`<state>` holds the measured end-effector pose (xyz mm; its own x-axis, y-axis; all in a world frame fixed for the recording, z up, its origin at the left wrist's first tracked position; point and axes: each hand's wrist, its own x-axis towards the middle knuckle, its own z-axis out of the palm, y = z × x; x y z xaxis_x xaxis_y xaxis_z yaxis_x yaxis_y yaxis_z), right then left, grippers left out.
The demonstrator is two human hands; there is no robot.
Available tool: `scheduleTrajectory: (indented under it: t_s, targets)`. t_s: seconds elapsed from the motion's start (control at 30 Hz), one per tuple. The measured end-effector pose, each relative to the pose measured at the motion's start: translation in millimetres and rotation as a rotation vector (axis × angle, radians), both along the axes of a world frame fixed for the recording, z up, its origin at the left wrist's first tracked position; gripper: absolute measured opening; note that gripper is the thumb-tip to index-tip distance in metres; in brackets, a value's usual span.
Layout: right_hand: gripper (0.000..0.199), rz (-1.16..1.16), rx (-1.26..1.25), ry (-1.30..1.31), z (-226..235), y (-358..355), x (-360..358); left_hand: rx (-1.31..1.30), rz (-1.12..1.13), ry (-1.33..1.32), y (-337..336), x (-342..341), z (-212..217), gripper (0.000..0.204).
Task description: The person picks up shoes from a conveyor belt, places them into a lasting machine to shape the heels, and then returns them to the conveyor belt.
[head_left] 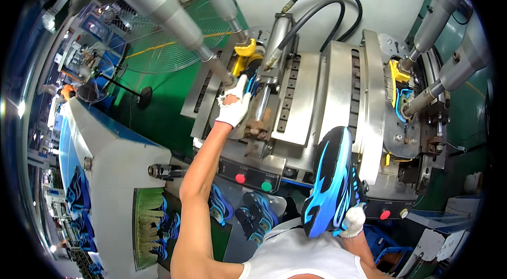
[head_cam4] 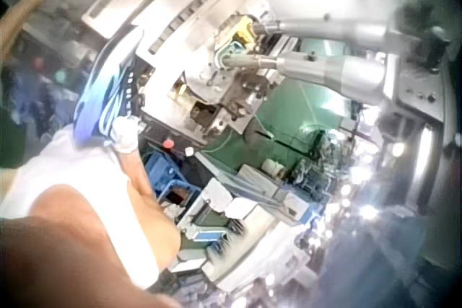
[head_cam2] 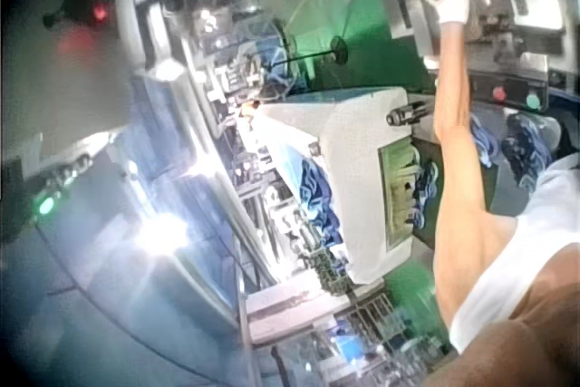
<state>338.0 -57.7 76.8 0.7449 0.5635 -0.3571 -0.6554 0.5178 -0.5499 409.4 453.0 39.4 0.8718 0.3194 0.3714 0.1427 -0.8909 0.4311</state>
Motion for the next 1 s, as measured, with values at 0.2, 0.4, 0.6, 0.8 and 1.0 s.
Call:
scheduleTrajectory:
  t_s: [0.2, 0.4, 0.6, 0.8, 1.0]
  targets:
    - [0.037, -0.079, -0.167, 0.037, 19.1, -2.6, -10.3, 0.018, 0.281, 0.332, 29.2, 64.3, -15.4, 0.064]
    - [0.039, -0.09, -0.25, -0.002, 61.0, 41.3, -11.6, -0.085, 0.317, 0.136, 34.7, 21.6, 71.4, 0.059]
    - [0.031, 0.247, -0.144, -0.209, 45.4, 110.0, 11.3, -0.05, 0.342, -0.357, -45.4, -168.2, 137.9, 0.052]
    - [0.023, 0.465, 0.085, -0.092, 37.5, 354.1, 97.3, -0.155, 0.703, -0.175, -121.5, -366.1, 65.6, 0.054]
    - [0.015, 0.453, -0.849, -0.728, -107.9, 488.3, 287.7, -0.388, 1.22, 0.241, -218.6, -493.1, -20.3, 0.067]
